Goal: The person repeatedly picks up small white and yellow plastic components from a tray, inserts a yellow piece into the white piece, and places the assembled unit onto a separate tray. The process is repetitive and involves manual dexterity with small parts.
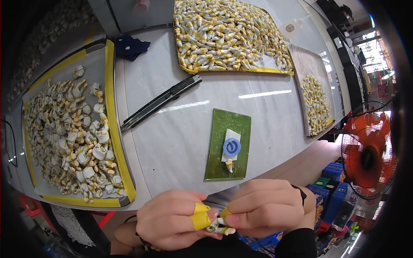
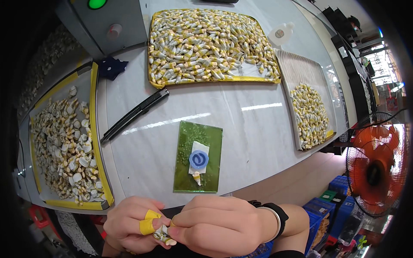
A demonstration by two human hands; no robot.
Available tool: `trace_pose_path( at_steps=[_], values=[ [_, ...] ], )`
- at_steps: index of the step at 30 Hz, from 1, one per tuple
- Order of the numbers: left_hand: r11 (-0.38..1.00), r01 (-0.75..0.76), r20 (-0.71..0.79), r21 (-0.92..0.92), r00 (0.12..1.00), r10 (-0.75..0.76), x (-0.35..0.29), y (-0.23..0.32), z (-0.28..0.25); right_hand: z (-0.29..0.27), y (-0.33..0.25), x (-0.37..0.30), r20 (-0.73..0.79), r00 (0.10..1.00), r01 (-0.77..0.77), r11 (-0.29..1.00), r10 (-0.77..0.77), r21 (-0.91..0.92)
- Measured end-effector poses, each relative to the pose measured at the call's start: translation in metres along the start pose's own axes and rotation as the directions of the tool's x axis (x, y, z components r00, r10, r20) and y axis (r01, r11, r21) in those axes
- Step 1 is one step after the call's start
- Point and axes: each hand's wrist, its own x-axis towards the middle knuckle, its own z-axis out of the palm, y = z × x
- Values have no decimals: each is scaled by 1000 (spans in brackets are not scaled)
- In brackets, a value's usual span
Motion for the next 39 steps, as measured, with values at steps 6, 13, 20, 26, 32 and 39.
trace_pose_path(
  at_steps=[6,13,20,26,32,39],
  values=[
    [995,-66,2,81,998,66,3,3,-3,-1,1,7,52,998,-20,998,17,67],
    [994,-76,1,74,997,76,3,2,-1,-1,1,5,50,998,-31,996,28,78],
    [993,-97,-25,73,995,99,3,2,0,2,0,3,11,1000,1,997,-1,77],
    [962,-132,-71,237,986,153,5,6,5,3,-7,-3,-41,999,18,999,-20,-43],
    [946,-117,-130,303,978,163,1,4,9,4,-15,-2,-62,998,-35,995,30,-92],
    [712,376,87,-593,909,-408,-5,4,3,-10,15,3,80,997,-41,961,20,275]
  ],
)
